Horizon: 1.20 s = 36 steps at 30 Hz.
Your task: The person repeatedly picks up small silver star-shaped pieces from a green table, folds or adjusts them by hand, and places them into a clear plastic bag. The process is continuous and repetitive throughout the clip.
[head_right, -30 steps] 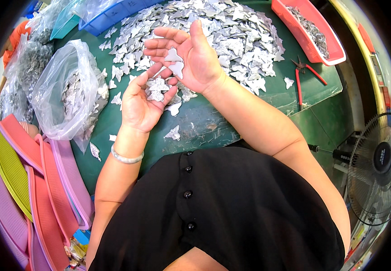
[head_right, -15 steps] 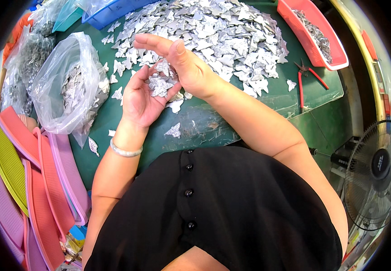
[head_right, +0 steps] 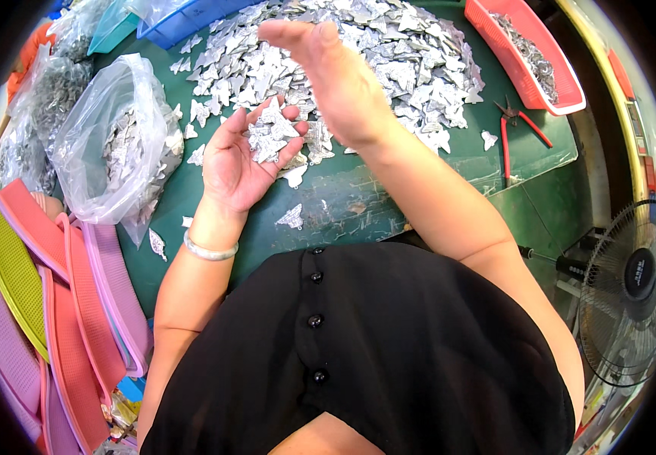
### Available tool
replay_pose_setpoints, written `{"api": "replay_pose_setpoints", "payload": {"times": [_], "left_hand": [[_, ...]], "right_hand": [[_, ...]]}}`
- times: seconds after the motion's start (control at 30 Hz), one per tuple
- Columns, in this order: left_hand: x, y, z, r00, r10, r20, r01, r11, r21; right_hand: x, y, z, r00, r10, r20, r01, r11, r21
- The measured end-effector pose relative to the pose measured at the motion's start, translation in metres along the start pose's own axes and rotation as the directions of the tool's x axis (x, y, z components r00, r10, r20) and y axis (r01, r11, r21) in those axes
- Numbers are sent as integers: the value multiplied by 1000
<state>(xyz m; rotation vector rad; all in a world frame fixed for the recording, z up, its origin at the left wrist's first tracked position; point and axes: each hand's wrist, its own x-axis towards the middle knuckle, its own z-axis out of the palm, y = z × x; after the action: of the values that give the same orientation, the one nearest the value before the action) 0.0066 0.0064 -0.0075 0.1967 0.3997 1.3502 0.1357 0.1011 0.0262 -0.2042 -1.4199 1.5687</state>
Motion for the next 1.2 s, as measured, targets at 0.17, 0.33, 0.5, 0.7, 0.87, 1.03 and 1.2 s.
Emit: {"api": "replay_pose_setpoints", "payload": {"times": [0.17,0.33,0.5,0.7,0.87,1.03,1.2], "left_hand": [[-7,5,11,994,84,-63,-74,987,144],[-28,50,46,957,291,-11,-269,896,352],[-57,121,67,739,674,-8,-467,521,714],[-76,163,30,633,773,38,160,-179,971],[-73,134,44,632,747,207,259,-455,852],[-60,98,63,595,657,464,15,-586,810],[-48,64,75,618,556,555,-151,-610,778]], "right_hand": [[8,-27,-38,967,71,-246,-138,954,-266],[19,-36,-116,988,-40,-146,-121,367,-922],[32,-29,-151,999,47,5,9,-81,-997],[42,-10,-141,972,216,-89,-34,-245,-969],[33,-5,-135,997,71,24,42,-269,-962],[24,-7,-120,984,-15,180,165,-333,-928],[36,-5,-129,977,15,213,207,-316,-926]]}}
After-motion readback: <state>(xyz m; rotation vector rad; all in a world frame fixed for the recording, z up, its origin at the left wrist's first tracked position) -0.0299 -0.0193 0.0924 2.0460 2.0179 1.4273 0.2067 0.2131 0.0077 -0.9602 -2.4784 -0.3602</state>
